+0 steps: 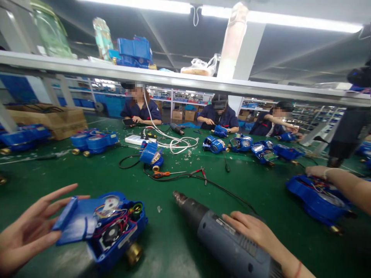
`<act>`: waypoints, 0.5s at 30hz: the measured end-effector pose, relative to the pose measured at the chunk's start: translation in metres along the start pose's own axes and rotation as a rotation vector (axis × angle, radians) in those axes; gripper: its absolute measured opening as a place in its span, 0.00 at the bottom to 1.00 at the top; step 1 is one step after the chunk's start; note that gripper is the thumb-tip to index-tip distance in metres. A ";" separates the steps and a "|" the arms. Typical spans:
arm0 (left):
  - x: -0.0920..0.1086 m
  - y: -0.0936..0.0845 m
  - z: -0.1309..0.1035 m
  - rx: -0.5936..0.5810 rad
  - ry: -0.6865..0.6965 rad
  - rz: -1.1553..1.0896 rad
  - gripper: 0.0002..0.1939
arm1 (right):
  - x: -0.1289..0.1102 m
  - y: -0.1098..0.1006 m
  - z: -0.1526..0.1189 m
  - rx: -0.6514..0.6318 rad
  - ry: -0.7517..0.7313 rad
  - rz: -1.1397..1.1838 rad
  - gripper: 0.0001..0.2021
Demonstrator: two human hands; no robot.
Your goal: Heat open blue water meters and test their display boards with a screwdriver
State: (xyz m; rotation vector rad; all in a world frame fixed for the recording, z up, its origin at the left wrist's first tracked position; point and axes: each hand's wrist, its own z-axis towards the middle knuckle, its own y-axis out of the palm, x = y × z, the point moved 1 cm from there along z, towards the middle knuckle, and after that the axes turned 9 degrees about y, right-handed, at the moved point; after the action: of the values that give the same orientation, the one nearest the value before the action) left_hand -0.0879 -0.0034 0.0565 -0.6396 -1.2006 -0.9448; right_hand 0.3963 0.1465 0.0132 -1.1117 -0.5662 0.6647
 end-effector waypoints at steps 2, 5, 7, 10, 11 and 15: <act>-0.002 0.000 -0.002 0.008 -0.016 0.019 0.40 | 0.007 0.016 0.005 -0.043 -0.073 -0.019 0.19; -0.005 0.000 -0.004 0.017 -0.027 0.044 0.40 | 0.010 0.024 0.018 -0.108 -0.101 -0.049 0.26; -0.007 -0.001 -0.005 0.022 -0.029 0.080 0.40 | 0.011 0.017 0.029 -0.175 -0.116 -0.080 0.30; -0.010 -0.004 -0.007 0.025 -0.059 0.153 0.39 | 0.014 0.000 0.042 -0.332 -0.157 -0.136 0.35; -0.011 -0.005 -0.008 0.025 -0.070 0.168 0.38 | 0.015 -0.004 0.044 -0.383 -0.158 -0.140 0.37; -0.017 -0.006 -0.012 0.022 -0.072 0.159 0.38 | 0.018 -0.015 0.050 -0.425 -0.063 -0.082 0.39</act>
State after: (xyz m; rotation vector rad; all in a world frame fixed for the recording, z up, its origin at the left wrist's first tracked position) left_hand -0.0888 -0.0121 0.0365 -0.7453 -1.2037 -0.7792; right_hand 0.3765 0.1858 0.0459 -1.4579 -0.8280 0.5205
